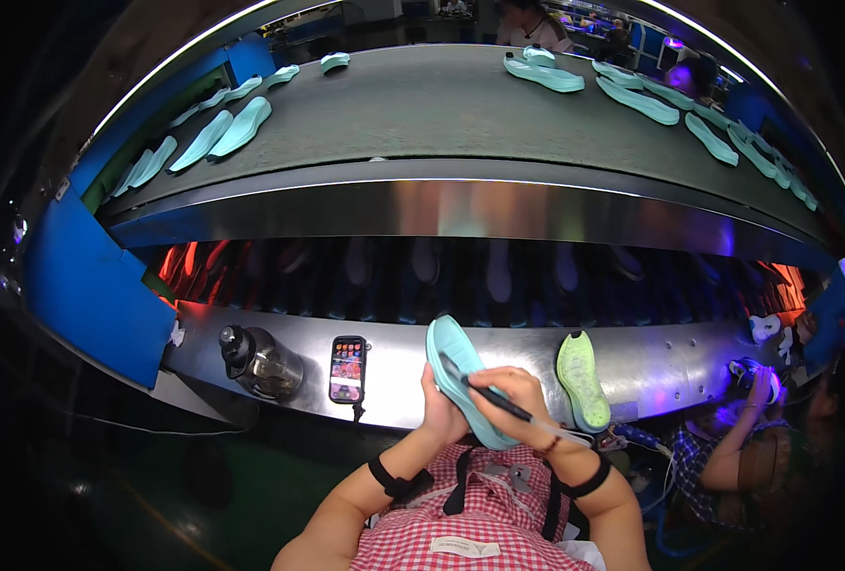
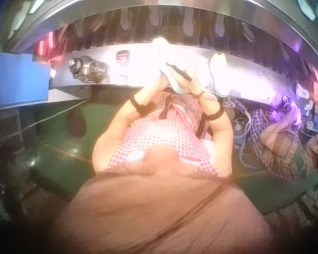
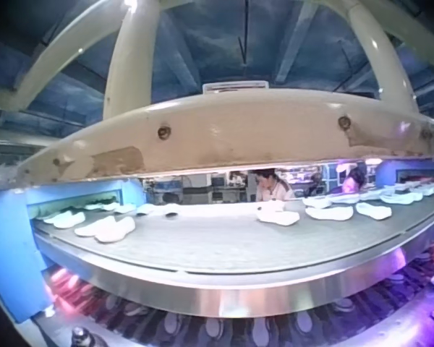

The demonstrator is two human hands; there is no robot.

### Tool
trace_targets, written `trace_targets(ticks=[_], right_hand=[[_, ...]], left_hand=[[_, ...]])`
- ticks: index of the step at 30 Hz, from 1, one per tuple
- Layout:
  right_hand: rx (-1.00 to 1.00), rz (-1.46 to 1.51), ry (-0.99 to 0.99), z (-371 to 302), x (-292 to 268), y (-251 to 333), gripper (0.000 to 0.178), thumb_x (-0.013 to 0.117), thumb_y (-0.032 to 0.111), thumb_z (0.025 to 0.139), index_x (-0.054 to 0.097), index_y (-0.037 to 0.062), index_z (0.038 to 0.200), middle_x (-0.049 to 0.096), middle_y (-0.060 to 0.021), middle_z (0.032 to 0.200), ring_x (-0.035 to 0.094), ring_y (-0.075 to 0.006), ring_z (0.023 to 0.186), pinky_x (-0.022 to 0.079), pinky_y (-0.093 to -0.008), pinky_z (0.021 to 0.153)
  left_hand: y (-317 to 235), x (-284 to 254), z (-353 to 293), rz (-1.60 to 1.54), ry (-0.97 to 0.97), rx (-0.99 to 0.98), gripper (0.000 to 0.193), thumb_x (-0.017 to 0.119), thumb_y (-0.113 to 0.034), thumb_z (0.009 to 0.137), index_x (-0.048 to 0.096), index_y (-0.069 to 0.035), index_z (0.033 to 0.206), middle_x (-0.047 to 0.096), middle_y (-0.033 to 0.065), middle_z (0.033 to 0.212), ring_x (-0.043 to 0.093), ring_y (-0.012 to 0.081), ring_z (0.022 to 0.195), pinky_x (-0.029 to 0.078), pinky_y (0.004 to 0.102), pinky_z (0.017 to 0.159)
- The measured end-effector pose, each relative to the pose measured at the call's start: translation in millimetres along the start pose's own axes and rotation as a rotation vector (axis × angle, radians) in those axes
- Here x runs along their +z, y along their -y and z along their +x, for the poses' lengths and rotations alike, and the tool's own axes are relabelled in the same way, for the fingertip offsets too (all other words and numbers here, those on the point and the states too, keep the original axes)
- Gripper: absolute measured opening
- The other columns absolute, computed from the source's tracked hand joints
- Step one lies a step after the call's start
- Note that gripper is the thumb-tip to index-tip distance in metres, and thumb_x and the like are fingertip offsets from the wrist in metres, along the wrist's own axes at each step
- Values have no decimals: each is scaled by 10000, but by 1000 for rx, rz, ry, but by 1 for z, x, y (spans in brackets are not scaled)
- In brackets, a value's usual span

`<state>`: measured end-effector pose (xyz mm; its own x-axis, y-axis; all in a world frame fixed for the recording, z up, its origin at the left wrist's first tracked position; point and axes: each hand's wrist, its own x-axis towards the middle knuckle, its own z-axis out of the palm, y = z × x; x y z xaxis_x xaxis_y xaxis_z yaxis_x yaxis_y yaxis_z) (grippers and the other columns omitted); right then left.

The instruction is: Applying glue or primer to the interior of shoe soles using a brush at a manufacturing conveyor belt.

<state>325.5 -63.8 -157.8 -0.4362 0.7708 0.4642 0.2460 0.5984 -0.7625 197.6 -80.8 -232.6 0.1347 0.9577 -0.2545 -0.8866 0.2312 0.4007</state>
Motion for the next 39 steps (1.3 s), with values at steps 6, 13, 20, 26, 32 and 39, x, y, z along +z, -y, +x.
trace_targets(ticks=[6, 13, 20, 26, 32, 39], right_hand=[[96, 151, 428, -25, -46, 17, 188, 658, 79, 684, 650, 48, 869, 645, -113, 826, 631, -222, 769, 486, -293, 714], [209, 270, 160, 6, -39, 44, 177, 656, 43, 725, 655, 24, 901, 646, -111, 864, 618, -159, 809, 481, -266, 738], [358, 475, 202, -8, -44, 39, 212, 659, 5, 713, 633, 6, 923, 631, -140, 937, 619, -202, 862, 491, -288, 781], [-18, 317, 223, -12, -49, 36, 191, 661, -6, 698, 644, 11, 887, 644, -124, 903, 618, -231, 869, 482, -313, 798], [-55, 491, 367, -20, -52, 41, 208, 682, 8, 691, 648, 17, 896, 648, -112, 909, 611, -218, 891, 474, -320, 811], [19, 424, 376, -27, -54, 27, 223, 671, -3, 693, 656, 35, 912, 642, -106, 934, 556, -229, 1000, 431, -329, 886]], left_hand=[[-31, -8, -9, 47, 200, -58, 851, 78, -705, 775, 387, -72, 1252, 511, 162, 1139, 523, 327, 1016, 395, 495, 898], [-21, 28, -25, -285, 257, -228, 812, 112, -697, 788, 344, -105, 1294, 441, 134, 1243, 461, 316, 1101, 376, 465, 931], [-32, 32, -29, -66, 250, -118, 832, 79, -681, 794, 383, -61, 1257, 540, 184, 1094, 560, 312, 954, 454, 429, 837], [-44, 49, -26, 39, 132, 284, 901, 128, -765, 724, 487, -27, 1096, 576, 165, 868, 579, 284, 724, 487, 407, 664], [-64, 58, -25, 30, 174, 406, 920, 83, -763, 726, 495, -18, 1076, 577, 180, 844, 588, 289, 718, 491, 399, 647], [-71, 65, -30, 81, 221, 405, 956, 81, -789, 703, 477, -11, 1092, 568, 186, 856, 586, 287, 726, 487, 398, 651]])
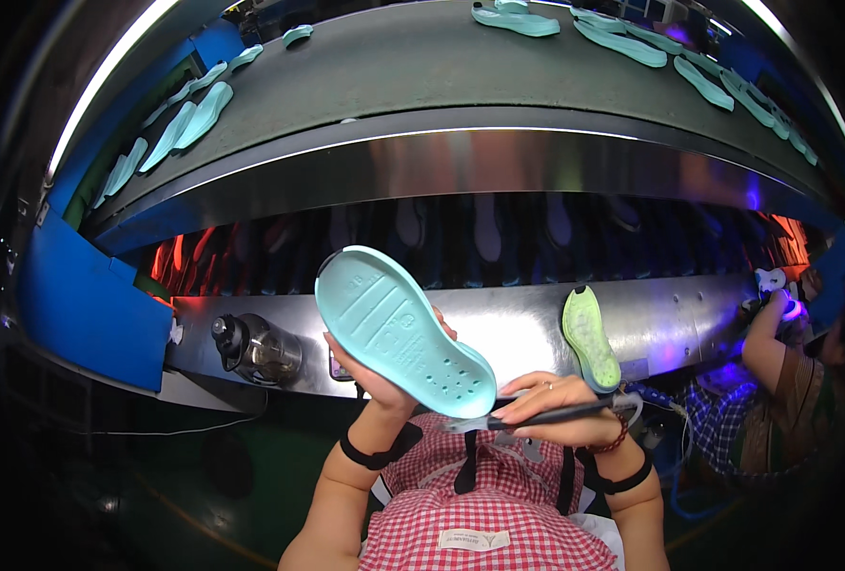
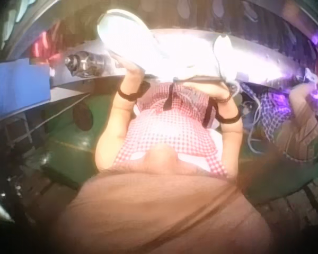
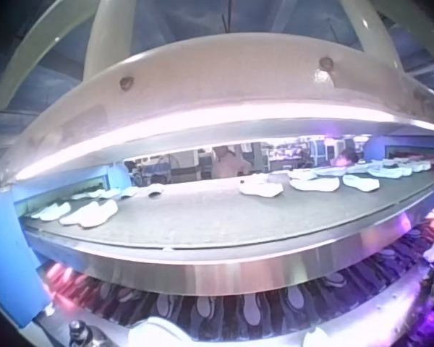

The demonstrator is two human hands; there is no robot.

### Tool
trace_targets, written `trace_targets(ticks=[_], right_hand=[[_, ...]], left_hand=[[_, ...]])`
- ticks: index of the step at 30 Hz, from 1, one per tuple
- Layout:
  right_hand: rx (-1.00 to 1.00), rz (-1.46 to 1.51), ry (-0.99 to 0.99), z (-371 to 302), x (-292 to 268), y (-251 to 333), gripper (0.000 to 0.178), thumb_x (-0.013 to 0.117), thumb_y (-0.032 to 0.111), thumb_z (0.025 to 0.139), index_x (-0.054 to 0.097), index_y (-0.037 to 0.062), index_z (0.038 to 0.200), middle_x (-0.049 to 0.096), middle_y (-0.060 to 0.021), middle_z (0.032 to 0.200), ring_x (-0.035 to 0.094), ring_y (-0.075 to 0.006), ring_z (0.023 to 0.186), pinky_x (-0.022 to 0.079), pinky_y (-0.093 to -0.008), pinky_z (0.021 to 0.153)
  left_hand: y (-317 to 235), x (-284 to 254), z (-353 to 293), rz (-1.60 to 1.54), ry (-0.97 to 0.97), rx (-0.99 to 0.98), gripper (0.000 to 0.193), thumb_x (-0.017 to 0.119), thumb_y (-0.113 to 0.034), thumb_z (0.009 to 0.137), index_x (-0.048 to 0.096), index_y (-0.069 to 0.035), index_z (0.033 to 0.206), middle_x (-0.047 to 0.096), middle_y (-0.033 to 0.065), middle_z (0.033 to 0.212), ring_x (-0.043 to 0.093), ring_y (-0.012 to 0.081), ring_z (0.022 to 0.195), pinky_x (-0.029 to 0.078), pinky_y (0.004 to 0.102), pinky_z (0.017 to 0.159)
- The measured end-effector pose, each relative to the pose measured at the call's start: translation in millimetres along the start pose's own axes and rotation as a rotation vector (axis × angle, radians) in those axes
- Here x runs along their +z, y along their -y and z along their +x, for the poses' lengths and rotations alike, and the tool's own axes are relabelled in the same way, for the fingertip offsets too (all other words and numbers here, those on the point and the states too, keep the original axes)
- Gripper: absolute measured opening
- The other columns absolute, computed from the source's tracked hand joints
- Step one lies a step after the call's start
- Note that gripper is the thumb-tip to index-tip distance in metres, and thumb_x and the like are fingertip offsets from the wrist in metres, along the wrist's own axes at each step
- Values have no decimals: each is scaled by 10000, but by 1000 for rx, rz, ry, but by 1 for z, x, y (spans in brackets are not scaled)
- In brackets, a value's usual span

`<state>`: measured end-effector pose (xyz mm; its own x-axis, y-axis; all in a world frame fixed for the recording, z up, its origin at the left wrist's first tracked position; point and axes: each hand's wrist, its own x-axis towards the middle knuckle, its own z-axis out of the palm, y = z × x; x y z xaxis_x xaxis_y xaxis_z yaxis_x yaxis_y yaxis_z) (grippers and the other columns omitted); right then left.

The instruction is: Applying glue or primer to the interior of shoe soles using a brush at a manufacturing conveyor belt.

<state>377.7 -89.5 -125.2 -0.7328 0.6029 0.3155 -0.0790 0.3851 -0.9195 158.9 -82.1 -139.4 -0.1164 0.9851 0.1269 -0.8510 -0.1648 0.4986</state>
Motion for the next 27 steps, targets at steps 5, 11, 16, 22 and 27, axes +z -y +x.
trace_targets(ticks=[5, 11, 16, 22, 27], right_hand=[[245, 665, -301, -6, 11, -10, 192, 614, -37, 748, 621, -12, 938, 588, -164, 1042, 566, -225, 969, 456, -311, 852], [366, 292, -130, -3, 16, 12, 231, 628, -14, 753, 608, -21, 983, 633, -122, 946, 616, -180, 871, 498, -275, 780], [179, 120, -1, -1, -1, 17, 230, 647, -1, 733, 623, 3, 961, 634, -140, 958, 618, -200, 889, 489, -288, 796], [44, 57, 129, -5, -19, 33, 222, 649, 7, 724, 628, 27, 944, 633, -131, 966, 621, -239, 890, 498, -305, 780], [39, -96, 264, 3, -35, 40, 244, 650, -17, 696, 637, 25, 936, 633, -137, 964, 620, -253, 900, 502, -314, 781]], left_hand=[[5, 8, -9, -46, 18, -152, 927, 164, -770, 723, 367, -37, 1252, 519, 201, 1085, 550, 325, 948, 459, 447, 805], [30, -41, -30, -74, 179, -478, 652, 380, -479, 845, 283, -44, 1321, 457, 180, 1221, 503, 320, 1069, 424, 472, 883], [19, -31, -18, 83, 246, -520, 584, 466, -383, 843, 357, 10, 1261, 508, 195, 1152, 549, 267, 1017, 457, 389, 865], [8, -27, -2, 59, 297, -1035, 543, 474, -290, 847, 346, 50, 1252, 521, 197, 1129, 577, 269, 965, 481, 374, 826], [3, 1, 1, 427, 409, -1126, 666, 502, -356, 810, 282, 33, 1303, 442, 236, 1204, 534, 296, 1026, 460, 389, 850]])
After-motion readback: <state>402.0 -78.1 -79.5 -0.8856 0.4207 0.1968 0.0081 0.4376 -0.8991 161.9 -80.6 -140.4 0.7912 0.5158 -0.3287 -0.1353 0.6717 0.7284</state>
